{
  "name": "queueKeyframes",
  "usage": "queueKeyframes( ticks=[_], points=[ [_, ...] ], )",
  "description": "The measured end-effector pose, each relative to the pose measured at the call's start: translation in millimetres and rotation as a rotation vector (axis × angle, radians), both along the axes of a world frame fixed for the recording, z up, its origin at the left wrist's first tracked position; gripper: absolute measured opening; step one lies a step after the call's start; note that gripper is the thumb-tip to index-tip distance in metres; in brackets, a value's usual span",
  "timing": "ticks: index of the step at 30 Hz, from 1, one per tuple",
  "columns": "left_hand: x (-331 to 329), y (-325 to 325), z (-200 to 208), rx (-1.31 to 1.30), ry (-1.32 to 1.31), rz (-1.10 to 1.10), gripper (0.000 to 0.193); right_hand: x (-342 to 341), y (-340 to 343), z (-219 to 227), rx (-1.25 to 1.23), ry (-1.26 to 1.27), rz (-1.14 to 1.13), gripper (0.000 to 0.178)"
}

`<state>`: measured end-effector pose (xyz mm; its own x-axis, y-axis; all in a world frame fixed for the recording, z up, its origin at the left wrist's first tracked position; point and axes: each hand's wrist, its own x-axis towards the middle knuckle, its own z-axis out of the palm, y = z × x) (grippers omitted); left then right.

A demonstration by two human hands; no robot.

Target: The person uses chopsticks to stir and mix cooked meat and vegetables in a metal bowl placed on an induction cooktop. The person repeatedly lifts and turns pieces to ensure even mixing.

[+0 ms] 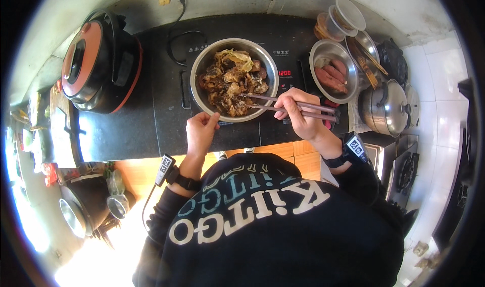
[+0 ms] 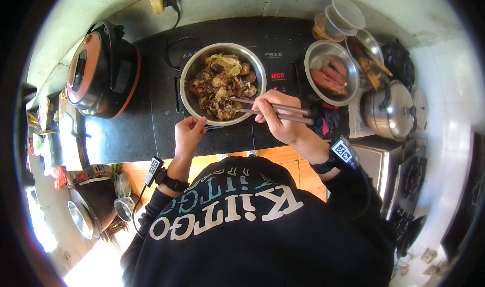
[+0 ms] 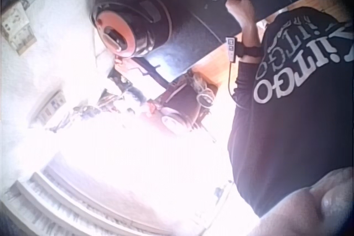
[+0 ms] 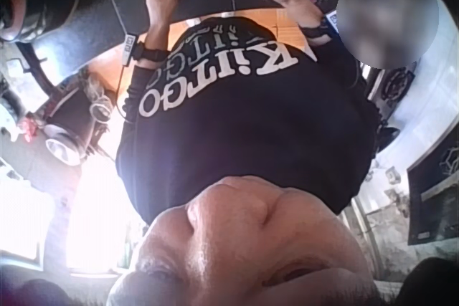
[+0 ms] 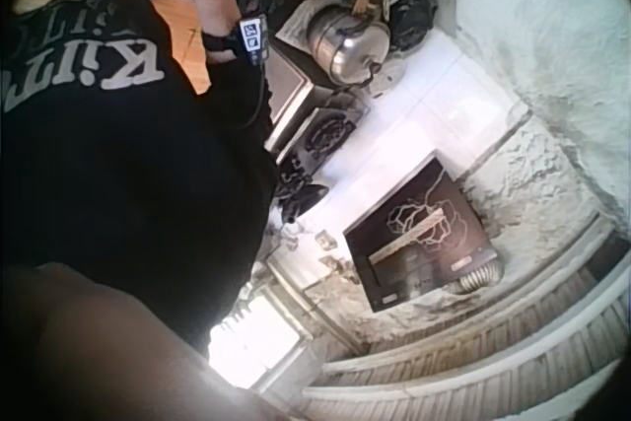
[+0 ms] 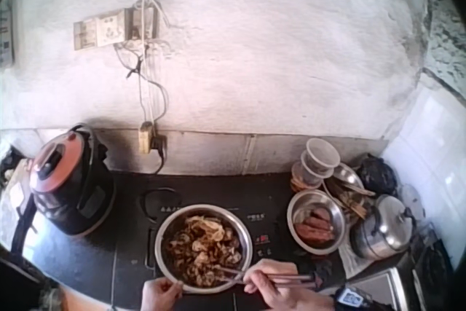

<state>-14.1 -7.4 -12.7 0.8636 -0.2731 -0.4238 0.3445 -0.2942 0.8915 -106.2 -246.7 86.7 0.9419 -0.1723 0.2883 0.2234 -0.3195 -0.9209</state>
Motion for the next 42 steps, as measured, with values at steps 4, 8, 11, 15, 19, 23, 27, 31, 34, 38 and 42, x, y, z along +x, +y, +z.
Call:
queueKeyframes(
  ticks=[4, 8, 11, 15, 19, 23, 27, 31, 34, 38, 42],
  points=[
    [-1, -2, -1, -0.043, -0.017, 0.005, 0.027, 6, 8, 5, -0.011, 0.093, 0.051, 0.021],
    [1, -1, 4, 0.049, -0.038, -0.024, 0.029, 16, 19, 2, -0.046, 0.07, 0.076, 0.017],
    [-1, 1, 12, 0.148, -0.107, -0.05, 0.031, 19, 23, 1, -0.096, 0.073, 0.137, 0.014],
    [3, -1, 36, 0.393, -0.252, -0.144, 0.021, 26, 35, -2, -0.199, 0.042, 0.173, 0.012],
    [9, -3, 83, 0.108, -0.668, -0.217, 0.024, 42, 37, 0, -0.245, 0.05, 0.176, 0.015],
    [6, -20, 119, -0.217, -0.88, -0.372, 0.027, 60, 41, 8, -0.249, -0.001, 0.273, 0.012],
    [19, -26, 120, -0.295, -0.859, -0.401, 0.022, 66, 43, 15, -0.319, 0.048, 0.363, 0.016],
    [21, -15, 105, -0.378, -0.672, -0.165, 0.007, 60, 27, 20, -0.319, 0.097, 0.321, 0.024],
    [33, 5, 99, -0.147, -0.749, -0.278, 0.016, 52, 8, 23, -0.276, 0.158, 0.218, 0.033],
    [24, 20, 92, -0.189, -0.584, -0.212, 0.018, 36, -10, 24, 0.035, 0.219, 0.018, 0.037],
    [16, 25, 92, -0.274, -0.618, -0.193, 0.018, 34, -5, 12, -0.043, 0.123, 0.069, 0.034]
  ],
)
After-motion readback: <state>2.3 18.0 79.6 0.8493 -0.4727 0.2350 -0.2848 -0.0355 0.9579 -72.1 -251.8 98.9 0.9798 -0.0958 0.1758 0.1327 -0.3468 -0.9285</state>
